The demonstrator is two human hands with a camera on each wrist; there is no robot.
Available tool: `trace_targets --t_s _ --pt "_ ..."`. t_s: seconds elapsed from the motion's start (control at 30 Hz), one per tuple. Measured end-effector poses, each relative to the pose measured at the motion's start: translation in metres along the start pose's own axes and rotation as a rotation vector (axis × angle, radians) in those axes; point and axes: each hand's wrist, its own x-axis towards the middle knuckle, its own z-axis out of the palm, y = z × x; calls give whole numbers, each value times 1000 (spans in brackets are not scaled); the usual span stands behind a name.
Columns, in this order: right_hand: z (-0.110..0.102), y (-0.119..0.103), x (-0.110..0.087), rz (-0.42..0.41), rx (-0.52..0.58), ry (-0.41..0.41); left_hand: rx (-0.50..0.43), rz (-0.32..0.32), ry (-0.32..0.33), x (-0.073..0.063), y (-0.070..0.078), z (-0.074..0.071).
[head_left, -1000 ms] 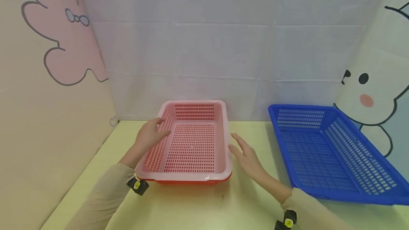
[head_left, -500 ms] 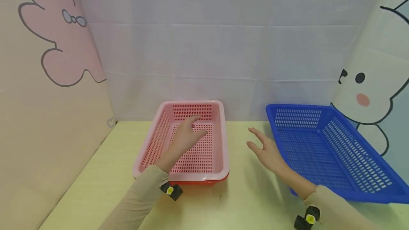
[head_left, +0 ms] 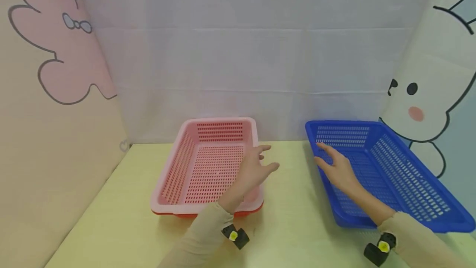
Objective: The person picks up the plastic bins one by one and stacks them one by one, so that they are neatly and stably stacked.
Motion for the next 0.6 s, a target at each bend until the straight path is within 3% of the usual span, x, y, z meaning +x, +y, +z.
trace_targets --t_s 0.23,0.43,0.6 --pt "-26 30 4 48 -87 15 -120 -7 -12 -1 14 33" --pt "-53 58 7 169 -94 -69 -229 -51 -9 2 17 61" --pt "-77 87 7 193 -112 -56 -266 -64 -27 1 15 83"
